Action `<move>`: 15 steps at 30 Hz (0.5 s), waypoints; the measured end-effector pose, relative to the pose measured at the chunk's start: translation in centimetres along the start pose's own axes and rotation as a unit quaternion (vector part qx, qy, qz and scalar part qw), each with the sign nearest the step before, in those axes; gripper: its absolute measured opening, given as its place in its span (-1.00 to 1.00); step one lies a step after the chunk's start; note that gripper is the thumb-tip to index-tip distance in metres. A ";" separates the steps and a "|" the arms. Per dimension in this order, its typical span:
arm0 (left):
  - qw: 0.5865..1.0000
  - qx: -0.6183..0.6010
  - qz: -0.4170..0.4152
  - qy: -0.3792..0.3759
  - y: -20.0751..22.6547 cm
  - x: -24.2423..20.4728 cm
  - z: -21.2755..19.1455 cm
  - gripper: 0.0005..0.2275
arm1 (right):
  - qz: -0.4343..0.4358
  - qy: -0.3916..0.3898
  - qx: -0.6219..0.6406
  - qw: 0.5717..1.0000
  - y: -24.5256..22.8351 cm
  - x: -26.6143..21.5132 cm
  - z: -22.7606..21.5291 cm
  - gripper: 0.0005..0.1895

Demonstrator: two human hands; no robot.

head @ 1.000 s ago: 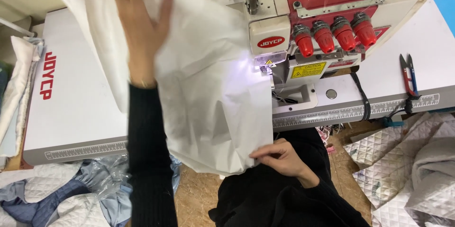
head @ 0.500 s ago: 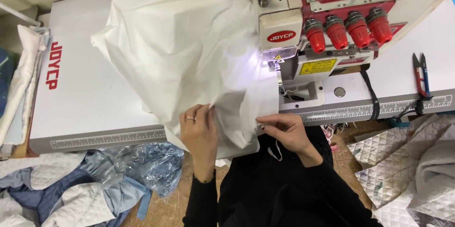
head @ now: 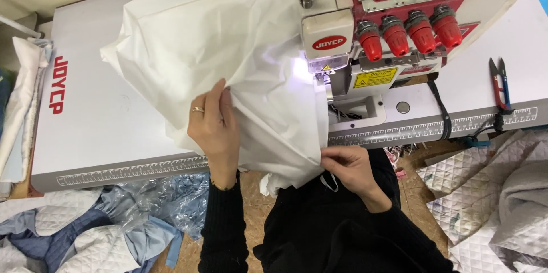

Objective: The person is using an industrial overlock machine to finish the edges of white fabric pieces.

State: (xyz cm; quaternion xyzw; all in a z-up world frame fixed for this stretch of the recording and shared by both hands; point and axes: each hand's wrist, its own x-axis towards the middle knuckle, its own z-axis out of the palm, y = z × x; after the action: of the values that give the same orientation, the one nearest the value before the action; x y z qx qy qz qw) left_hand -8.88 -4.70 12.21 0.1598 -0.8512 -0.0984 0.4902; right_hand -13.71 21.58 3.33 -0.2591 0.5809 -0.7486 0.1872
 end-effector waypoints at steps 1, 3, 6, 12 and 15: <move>1.000 0.001 0.013 0.010 -0.3 0.3 0.3 -0.91 | -0.004 0.018 -0.004 1.000 0.3 0.3 -0.1 -0.85; 0.999 0.004 0.027 0.020 -0.7 1.1 0.9 -0.91 | -0.008 0.035 -0.008 0.999 0.4 1.0 -0.2 -0.84; 0.999 -0.016 0.038 0.027 -1.0 1.9 1.3 -0.91 | -0.015 0.070 -0.025 0.997 0.1 2.1 0.0 -0.83; 0.995 -0.100 0.018 -0.002 0.1 -4.7 0.9 -0.62 | 0.017 0.080 -0.025 0.996 -0.8 3.0 0.6 -0.81; 0.994 -0.017 0.026 0.106 2.1 -12.8 -0.4 -0.74 | 0.064 0.004 -0.051 0.997 -0.1 1.4 0.4 -0.79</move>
State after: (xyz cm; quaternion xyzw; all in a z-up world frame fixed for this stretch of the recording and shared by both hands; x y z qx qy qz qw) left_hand -2.90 1.97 2.83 0.1389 -0.7961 -0.0827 0.5831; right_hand -14.56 20.49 3.74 -0.2278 0.6343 -0.7057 0.2187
